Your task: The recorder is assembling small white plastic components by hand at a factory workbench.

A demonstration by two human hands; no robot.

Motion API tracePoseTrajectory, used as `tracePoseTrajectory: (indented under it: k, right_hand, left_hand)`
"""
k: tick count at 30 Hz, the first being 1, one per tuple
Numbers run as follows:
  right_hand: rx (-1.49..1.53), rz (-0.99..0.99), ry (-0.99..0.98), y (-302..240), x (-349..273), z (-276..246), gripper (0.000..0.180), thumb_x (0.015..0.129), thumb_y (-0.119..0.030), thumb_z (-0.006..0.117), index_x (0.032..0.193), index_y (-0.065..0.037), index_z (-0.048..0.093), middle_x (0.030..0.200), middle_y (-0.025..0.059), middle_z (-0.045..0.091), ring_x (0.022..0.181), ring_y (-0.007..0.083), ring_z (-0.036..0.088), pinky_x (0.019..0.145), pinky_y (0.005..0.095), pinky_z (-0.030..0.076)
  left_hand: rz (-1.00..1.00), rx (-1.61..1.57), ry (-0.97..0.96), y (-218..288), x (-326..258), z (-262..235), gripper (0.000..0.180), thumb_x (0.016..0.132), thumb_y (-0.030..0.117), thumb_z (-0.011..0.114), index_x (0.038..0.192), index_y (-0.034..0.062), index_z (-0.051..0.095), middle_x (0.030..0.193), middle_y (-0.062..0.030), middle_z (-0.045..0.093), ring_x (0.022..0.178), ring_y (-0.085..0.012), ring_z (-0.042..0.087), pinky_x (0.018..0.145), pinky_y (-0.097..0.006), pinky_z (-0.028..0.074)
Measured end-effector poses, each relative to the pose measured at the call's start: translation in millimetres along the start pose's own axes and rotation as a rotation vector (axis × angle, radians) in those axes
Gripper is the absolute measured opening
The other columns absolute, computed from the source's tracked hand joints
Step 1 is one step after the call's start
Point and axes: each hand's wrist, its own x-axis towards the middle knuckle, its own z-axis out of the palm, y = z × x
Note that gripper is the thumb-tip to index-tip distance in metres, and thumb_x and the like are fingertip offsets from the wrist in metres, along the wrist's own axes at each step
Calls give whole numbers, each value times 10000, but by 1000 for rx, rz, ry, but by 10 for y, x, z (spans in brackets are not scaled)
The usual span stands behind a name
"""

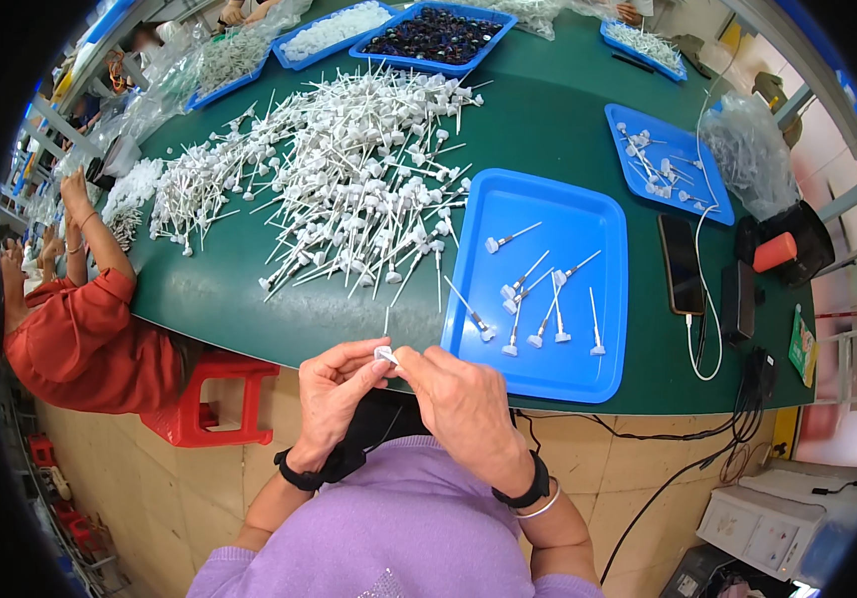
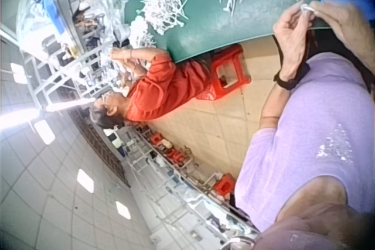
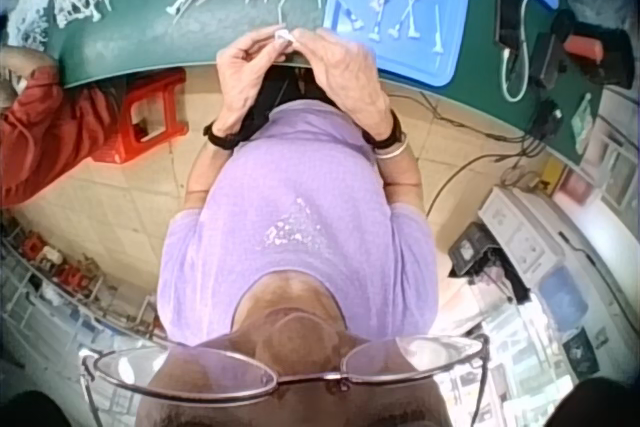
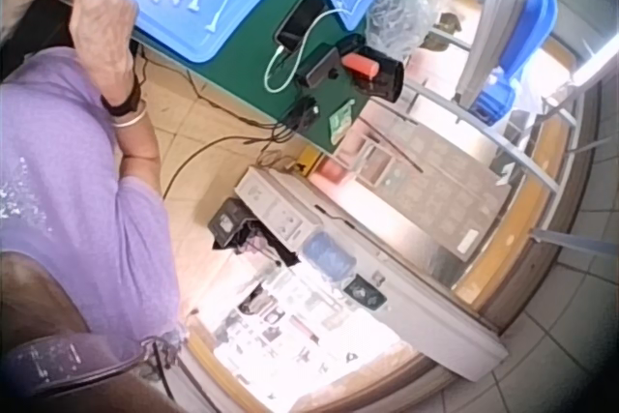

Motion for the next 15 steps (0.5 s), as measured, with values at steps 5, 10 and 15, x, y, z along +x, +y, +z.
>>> tracePoseTrajectory:
  k: [5, 10, 15]
  right_hand:
    - [81, -9, -25, 74, 16, -18, 126, 907, -104, 670, 1030, -74, 663, 712, 122, 590, 620, 341, 618, 513, 430, 457]
    - [130, 26, -131, 113, 62, -104, 126, 931, -139, 642, 1019, -60, 683, 720, 133, 621, 634, 345, 633, 543, 440, 460]
    - [290, 111, -185, 154, 89, -104, 150, 955, -158, 617, 990, -36, 697, 713, 142, 655, 623, 333, 647, 554, 402, 472]
  left_hand:
    - [26, -15, 1, -21, -11, 1, 272, 927, -22, 678, 1199, -39, 670, 1056, -110, 732, 924, -136, 707, 801, -238, 571]
    - [68, 21, 17, -46, -23, 16, 260, 925, -30, 674, 1184, -45, 679, 1032, -114, 731, 920, -143, 705, 818, -245, 572]
    - [106, 79, 31, -33, -36, 27, 253, 933, -18, 673, 1184, -22, 697, 1004, -79, 737, 907, -108, 690, 812, -217, 546]
